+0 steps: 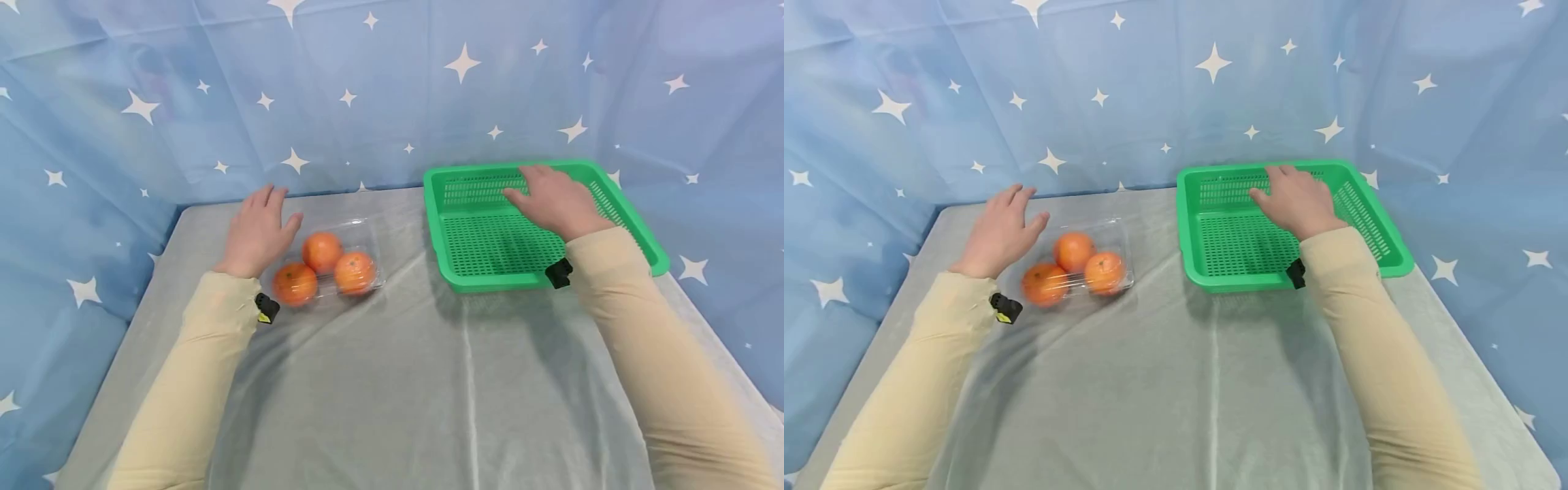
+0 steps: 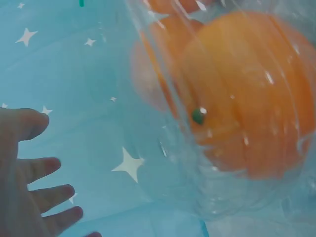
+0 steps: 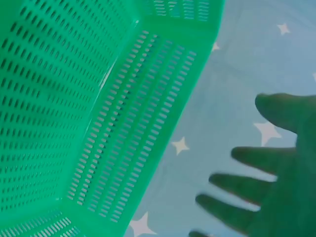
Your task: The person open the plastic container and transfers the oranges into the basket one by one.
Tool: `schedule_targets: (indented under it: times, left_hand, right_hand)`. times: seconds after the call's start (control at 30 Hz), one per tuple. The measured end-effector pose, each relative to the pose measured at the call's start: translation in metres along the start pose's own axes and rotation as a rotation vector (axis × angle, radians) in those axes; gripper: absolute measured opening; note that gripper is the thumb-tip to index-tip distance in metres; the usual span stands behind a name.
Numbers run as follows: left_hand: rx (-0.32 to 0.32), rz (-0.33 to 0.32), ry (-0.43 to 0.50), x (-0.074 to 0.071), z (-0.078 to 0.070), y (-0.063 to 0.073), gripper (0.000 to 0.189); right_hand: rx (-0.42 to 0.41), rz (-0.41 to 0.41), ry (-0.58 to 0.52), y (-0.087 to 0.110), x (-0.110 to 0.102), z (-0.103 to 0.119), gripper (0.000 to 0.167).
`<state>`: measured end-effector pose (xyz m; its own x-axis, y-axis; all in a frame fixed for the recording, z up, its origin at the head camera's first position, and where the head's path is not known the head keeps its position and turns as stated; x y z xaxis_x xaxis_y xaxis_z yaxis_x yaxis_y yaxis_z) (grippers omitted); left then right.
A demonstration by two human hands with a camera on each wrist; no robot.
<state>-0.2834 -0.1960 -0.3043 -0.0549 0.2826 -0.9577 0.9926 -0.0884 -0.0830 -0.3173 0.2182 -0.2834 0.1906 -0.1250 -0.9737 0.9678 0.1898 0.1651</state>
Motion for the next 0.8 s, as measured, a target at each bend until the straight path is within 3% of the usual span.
schedule_targets:
  times: [0.17, 0.33, 0.57, 0.8]
  left_hand:
    - [0.029, -0.114, 0.064, -0.015, -0.006, 0.008, 0.036]
    - [0.054, -0.19, 0.139, -0.02, -0.006, 0.025, 0.032]
    - [-0.017, -0.182, 0.256, -0.014, 0.006, 0.051, 0.044]
    - [-0.077, -0.177, 0.537, 0.004, 0.026, 0.068, 0.051]
  right_hand:
    - [-0.056, -0.155, -0.069, 0.005, -0.012, 0.016, 0.061]
    - [-0.13, -0.256, -0.21, 0.011, -0.013, 0.038, 0.05]
    - [-0.201, -0.336, -0.387, 0.016, -0.003, 0.066, 0.044]
    - [-0.243, -0.38, -0.568, 0.019, 0.016, 0.093, 0.042]
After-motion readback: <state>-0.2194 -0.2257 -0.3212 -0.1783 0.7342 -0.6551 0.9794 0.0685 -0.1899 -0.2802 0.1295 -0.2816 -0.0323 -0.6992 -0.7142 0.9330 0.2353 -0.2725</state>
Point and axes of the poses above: each hand's wrist, its own y-axis away from the middle knuckle, its own x-axis out of the palm, z = x × y, the point moved 8 cm from there along -y, towards the middle knuckle, and after that the axes turned 3 degrees about z, right-handed, at the moved point
